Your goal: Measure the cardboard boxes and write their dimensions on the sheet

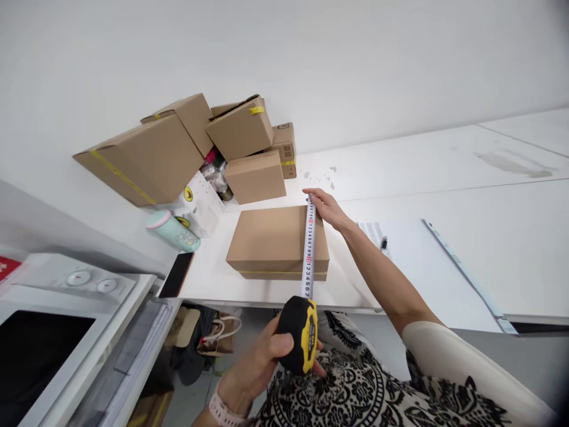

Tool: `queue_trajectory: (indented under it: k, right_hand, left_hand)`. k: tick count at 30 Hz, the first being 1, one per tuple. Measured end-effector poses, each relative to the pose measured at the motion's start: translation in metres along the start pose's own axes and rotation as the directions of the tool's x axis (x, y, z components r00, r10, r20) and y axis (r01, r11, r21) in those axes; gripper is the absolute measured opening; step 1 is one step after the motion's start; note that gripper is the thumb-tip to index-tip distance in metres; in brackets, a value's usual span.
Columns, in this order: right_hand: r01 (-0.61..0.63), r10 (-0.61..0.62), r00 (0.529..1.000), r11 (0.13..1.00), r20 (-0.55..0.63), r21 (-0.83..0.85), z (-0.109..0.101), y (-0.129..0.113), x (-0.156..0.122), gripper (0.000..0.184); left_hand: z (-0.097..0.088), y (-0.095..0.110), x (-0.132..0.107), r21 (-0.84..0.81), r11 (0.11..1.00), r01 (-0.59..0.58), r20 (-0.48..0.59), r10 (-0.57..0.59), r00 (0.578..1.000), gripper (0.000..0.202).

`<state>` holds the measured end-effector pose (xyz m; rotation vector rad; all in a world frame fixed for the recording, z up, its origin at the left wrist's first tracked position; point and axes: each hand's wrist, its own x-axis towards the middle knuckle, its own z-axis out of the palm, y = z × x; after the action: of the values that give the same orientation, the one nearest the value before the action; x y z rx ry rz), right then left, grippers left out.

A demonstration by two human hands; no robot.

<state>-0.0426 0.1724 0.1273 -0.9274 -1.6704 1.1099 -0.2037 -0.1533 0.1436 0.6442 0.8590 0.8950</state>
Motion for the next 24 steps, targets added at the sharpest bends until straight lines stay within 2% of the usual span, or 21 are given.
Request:
queue_trajectory:
  k: [3,6,10,16,21,24]
  right_hand:
    - [-0.005,0.006,1.000,0.999,0.022,-0.033,0.000,0.007,0.000,0.045]
    - [-0.043,0.043,0.998,0.999,0.046,0.005,0.003,0.014,-0.001,0.043]
    - [-0.090,0.092,0.995,0.995,0.041,-0.036,0.005,0.016,0.002,0.041]
    - [-0.108,0.110,0.994,0.991,0.021,-0.077,0.004,0.014,0.006,0.035]
    - [-0.123,0.121,0.991,0.992,0.047,0.029,0.008,0.010,-0.002,0.030]
    - [-0.136,0.134,0.990,0.988,0.043,0.073,0.009,0.005,-0.007,0.029]
  left_hand:
    - [0.017,0.001,0.003,-0.004,1.000,0.018,0.019,-0.018,1.000,0.066]
    - [0.031,0.000,0.005,0.014,0.999,0.034,0.047,-0.034,0.998,0.064]
    - [0.041,0.002,0.003,0.003,0.997,0.072,0.084,-0.072,0.994,0.060]
    - [0.046,-0.001,0.005,0.026,1.000,0.007,0.041,-0.008,0.999,0.068]
    - [0.043,-0.002,0.021,-0.018,0.994,-0.112,-0.038,0.112,0.993,0.071]
    - [0.038,0.001,0.032,-0.031,0.991,-0.127,-0.064,0.125,0.990,0.077]
